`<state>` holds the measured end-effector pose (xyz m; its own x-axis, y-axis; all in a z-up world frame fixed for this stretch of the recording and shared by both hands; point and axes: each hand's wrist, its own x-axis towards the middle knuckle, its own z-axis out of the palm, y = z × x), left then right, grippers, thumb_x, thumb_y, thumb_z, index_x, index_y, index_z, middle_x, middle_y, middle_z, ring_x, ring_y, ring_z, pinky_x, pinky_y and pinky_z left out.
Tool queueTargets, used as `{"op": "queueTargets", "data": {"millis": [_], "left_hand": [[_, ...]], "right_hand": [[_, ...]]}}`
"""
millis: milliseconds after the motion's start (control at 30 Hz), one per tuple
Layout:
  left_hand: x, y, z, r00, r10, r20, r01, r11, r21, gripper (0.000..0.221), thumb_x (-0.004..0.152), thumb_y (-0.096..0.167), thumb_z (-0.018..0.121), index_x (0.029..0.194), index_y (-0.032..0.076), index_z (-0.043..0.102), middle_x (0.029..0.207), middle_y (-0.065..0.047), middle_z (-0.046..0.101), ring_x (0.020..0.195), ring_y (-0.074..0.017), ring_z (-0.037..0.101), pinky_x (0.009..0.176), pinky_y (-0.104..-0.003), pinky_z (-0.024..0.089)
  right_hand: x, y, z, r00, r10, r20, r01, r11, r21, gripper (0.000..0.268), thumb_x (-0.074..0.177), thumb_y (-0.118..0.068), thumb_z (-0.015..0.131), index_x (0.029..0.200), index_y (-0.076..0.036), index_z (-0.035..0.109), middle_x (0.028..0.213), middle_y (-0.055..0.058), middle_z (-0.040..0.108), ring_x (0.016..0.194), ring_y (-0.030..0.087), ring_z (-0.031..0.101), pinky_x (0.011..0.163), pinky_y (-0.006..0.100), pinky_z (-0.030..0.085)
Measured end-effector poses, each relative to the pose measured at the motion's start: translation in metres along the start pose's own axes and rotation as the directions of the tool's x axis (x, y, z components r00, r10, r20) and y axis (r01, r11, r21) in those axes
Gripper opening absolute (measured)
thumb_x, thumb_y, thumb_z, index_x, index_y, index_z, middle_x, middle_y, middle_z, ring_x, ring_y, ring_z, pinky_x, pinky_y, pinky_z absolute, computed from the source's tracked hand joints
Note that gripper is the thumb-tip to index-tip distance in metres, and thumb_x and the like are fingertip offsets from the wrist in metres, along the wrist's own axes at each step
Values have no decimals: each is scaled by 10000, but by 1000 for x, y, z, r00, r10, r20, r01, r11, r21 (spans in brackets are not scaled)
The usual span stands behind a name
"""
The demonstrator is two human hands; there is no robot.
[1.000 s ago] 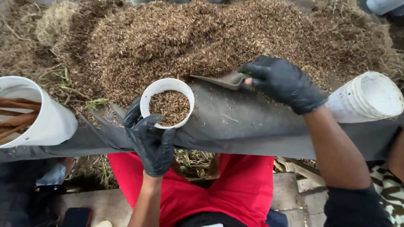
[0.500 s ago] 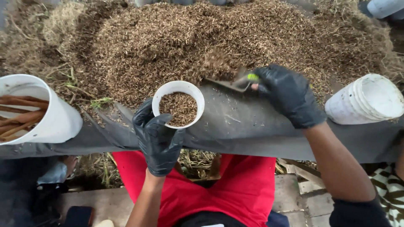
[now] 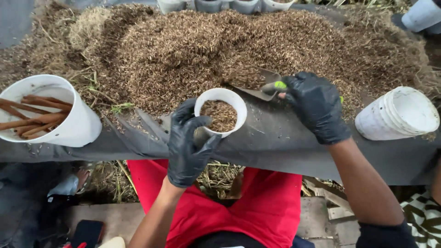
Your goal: Filling small plastic cups with soil using a hand trowel and planting cinnamon sticks into the soil.
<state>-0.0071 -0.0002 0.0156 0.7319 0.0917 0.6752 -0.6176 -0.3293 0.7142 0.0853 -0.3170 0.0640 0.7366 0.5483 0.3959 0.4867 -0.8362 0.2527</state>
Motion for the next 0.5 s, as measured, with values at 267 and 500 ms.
{"op": "queueTargets", "data": {"millis": [267,500], "left_hand": [[0,-4,15,991,24,130,-26,1000,17,283,942,146,771,1170,111,607,1531,-260,448,1502,-422,394,1249,-521,366],[-2,-8,21,990,71,121,-69,997,-21,643,964,112,793,1501,119,439,1603,-216,362,1541,-419,354,1304,-553,341]], "right_hand": [[-12,32,-47,997,22,-72,-41,962,-270,351,1132,-414,622,1295,-135,760,1032,96,766,899,291,690,734,428,533],[-18,40,-82,983,-103,-152,63,967,-247,317,1059,-302,784,1355,-188,786,1092,39,749,1086,321,637,949,443,394]]}}
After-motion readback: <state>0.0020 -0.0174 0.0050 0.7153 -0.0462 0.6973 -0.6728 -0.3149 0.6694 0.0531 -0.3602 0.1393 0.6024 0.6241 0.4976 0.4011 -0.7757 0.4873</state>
